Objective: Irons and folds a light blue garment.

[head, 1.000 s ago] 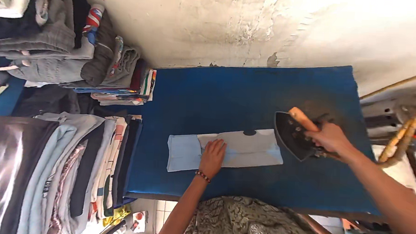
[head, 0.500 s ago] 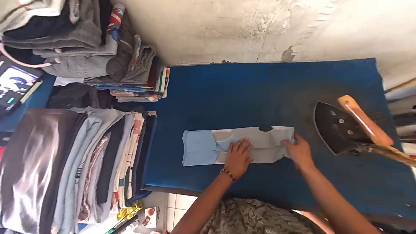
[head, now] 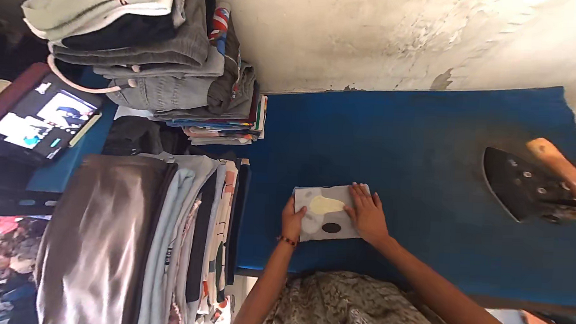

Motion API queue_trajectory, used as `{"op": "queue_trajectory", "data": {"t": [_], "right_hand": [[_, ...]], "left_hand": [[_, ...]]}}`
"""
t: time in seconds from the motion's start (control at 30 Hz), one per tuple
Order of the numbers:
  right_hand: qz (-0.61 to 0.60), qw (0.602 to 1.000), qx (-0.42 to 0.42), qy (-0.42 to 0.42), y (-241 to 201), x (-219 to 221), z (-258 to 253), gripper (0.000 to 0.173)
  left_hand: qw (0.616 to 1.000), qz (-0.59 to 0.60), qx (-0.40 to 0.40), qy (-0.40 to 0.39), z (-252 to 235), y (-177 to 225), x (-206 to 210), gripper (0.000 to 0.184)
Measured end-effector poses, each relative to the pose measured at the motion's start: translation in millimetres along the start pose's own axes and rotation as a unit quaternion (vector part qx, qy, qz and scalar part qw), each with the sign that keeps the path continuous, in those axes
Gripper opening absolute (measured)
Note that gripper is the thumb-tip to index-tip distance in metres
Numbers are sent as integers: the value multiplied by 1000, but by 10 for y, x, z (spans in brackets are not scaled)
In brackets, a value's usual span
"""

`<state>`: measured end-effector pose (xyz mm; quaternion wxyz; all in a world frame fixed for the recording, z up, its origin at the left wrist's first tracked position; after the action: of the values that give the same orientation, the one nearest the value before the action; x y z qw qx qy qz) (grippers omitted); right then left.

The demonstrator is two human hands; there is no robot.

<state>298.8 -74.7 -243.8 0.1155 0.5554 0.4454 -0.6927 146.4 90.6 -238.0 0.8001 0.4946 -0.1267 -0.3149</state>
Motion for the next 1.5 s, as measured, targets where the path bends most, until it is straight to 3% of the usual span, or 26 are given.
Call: {"op": "queue_trajectory", "data": {"t": [0.07,0.17,0.2,0.33,0.43,0.5,0.53,0.57,0.63,0.7,0.77,0.8,0.87,0.97,1.07,1.2,1.3,1.4,1.5], "right_hand": [[31,1000,1,6,49,81,31,72],[68,998,-5,17,38,130,14,76],[75,997,-13,20,46,134,1,78],[27,999,16,44,180,-4,77,74],[-96,971,201,82,437,-286,323,66],[-221,922,320,2,446,-271,403,60],[-282,897,338,-41,368,-281,361,52],[-334,884,321,-64,241,-361,267,42],[-361,908,203,-69,-125,-792,34,29],[-294,955,11,-26,-554,-1384,-29,21],[-171,972,-163,11,-867,-1808,115,22],[-112,969,-221,24,-944,-1911,222,23],[-29,959,-280,43,-935,-1940,442,21],[7,956,-292,17,-686,-1698,799,18],[8,974,-188,-126,-23,-1646,955,44],[154,986,69,5,1995,-2681,326,71],[111,957,262,65,3435,-3112,216,85],[-9,919,389,65,3760,-2996,191,80],[-181,874,452,15,3574,-2787,98,60]], "left_hand": [[975,-189,106,39,55,187,31,60],[837,-426,340,45,212,328,316,46],[807,-471,357,17,155,217,379,49],[798,-510,320,-20,-36,62,319,53],[786,-475,394,37,82,248,174,44],[792,-428,432,52,253,390,151,32],[826,-408,388,16,282,425,214,27],[876,-385,290,-35,265,428,310,27],[963,-236,64,-109,232,448,545,44],[989,-13,-78,-128,337,638,823,60],[970,144,-114,-160,467,924,1107,67],[956,188,-113,-197,500,1022,1249,58],[950,165,-109,-244,512,1085,1491,32],[962,32,-75,-261,410,826,1717,44],[966,-130,-68,-212,414,250,1645,64],[957,-282,-19,-65,766,-181,1333,44],[960,-278,15,30,1082,-300,1247,29],[961,-267,29,70,1173,-326,1205,22],[951,-306,-5,37,1137,-358,1209,24]]}}
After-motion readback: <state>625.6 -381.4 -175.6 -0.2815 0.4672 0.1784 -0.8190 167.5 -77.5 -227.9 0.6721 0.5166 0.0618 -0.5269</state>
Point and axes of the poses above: each hand's wrist, its own z-axis away from the middle knuckle, its own x-axis out of the palm, y = z × x, the point moved 9 cm from there along -z, towards the middle knuckle, and after that the axes turned 4 degrees about y, right-handed, at the moved point
